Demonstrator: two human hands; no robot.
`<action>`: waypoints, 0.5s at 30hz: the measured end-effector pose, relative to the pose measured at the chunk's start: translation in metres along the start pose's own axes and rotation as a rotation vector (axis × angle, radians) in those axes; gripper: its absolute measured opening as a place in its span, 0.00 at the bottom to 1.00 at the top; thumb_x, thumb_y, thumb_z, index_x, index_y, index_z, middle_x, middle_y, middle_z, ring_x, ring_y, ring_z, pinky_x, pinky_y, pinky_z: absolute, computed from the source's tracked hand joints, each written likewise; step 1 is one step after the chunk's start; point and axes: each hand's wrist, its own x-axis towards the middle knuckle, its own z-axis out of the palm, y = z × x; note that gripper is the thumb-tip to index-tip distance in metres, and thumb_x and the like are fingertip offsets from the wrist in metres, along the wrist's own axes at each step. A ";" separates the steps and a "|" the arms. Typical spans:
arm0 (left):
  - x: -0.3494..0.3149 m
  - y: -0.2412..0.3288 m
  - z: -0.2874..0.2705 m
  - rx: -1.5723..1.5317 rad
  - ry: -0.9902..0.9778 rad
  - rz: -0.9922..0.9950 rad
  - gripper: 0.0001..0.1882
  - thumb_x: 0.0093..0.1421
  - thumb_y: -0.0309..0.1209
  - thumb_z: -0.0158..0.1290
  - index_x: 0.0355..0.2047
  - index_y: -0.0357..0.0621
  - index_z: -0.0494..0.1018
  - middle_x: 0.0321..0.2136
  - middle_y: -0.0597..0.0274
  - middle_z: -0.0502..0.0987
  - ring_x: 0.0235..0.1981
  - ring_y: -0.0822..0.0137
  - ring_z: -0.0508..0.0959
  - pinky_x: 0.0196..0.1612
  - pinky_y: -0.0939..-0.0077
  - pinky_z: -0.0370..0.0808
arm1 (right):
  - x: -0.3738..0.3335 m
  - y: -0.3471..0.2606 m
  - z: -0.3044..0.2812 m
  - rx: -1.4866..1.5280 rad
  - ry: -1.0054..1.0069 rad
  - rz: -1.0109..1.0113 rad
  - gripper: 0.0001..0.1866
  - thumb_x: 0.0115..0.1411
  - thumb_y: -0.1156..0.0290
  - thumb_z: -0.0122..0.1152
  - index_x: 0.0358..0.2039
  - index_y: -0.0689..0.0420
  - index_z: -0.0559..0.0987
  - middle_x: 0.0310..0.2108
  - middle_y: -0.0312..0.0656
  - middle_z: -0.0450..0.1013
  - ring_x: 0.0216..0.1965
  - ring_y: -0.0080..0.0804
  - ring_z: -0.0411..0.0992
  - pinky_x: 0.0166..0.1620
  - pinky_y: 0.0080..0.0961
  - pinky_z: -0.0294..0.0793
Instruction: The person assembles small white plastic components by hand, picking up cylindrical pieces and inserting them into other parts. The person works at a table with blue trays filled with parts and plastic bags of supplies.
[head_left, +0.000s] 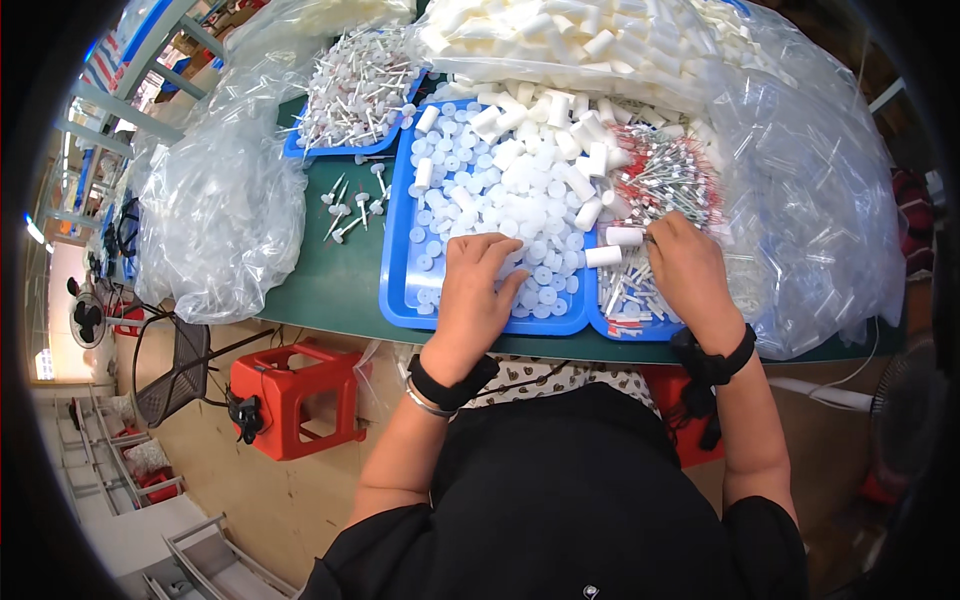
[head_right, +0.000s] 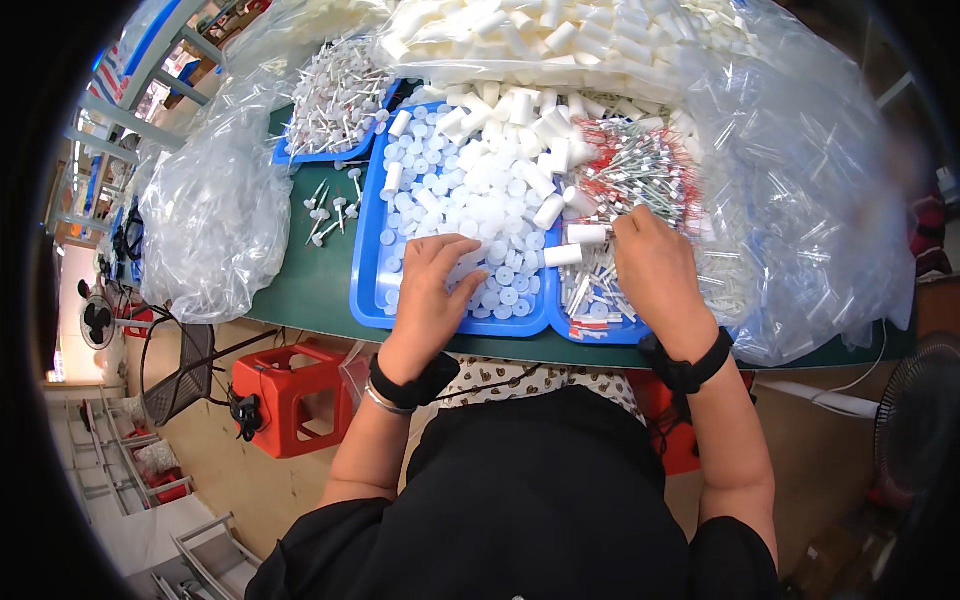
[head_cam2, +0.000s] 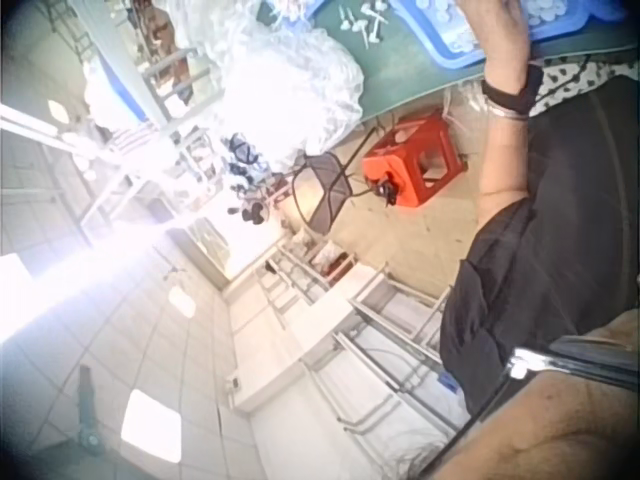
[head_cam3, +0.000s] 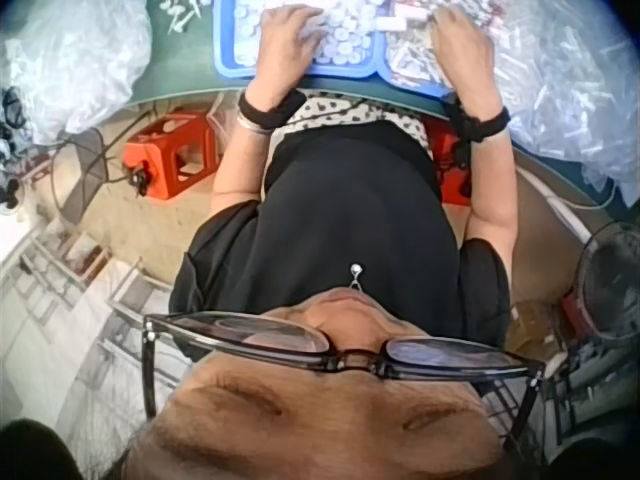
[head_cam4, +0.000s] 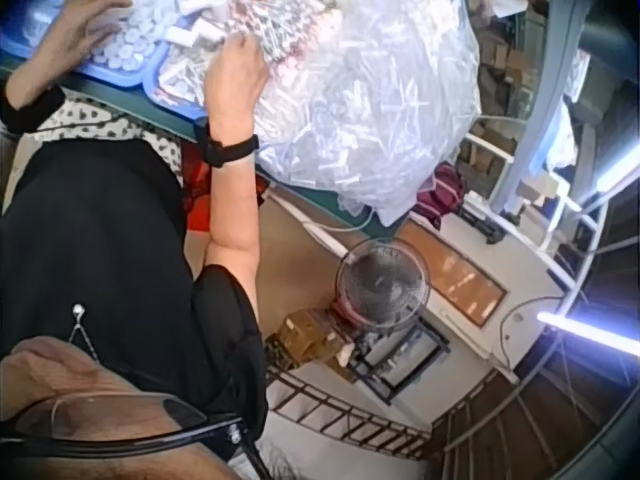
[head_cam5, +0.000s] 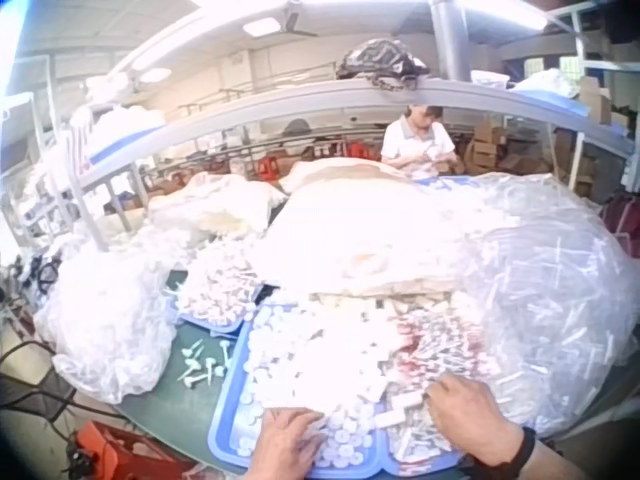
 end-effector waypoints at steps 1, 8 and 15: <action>0.000 0.001 0.001 -0.004 -0.012 0.007 0.15 0.49 0.22 0.61 0.39 0.41 0.76 0.38 0.57 0.76 0.38 0.57 0.72 0.41 0.68 0.71 | 0.000 0.001 -0.001 0.016 0.003 0.008 0.02 0.54 0.78 0.55 0.29 0.61 0.72 0.28 0.47 0.66 0.31 0.46 0.71 0.34 0.40 0.72; -0.003 -0.005 0.000 -0.037 -0.044 0.014 0.14 0.50 0.20 0.59 0.38 0.39 0.75 0.41 0.54 0.74 0.41 0.53 0.73 0.44 0.66 0.71 | -0.002 0.006 -0.015 0.337 0.086 0.166 0.03 0.56 0.76 0.58 0.30 0.62 0.75 0.30 0.45 0.72 0.26 0.39 0.72 0.31 0.31 0.71; -0.008 0.002 -0.001 -0.284 0.034 -0.167 0.11 0.57 0.21 0.56 0.41 0.36 0.76 0.47 0.52 0.70 0.46 0.60 0.74 0.48 0.69 0.74 | -0.010 0.012 -0.032 0.902 0.167 0.468 0.05 0.62 0.73 0.55 0.36 0.60 0.75 0.33 0.36 0.76 0.26 0.17 0.70 0.29 0.14 0.67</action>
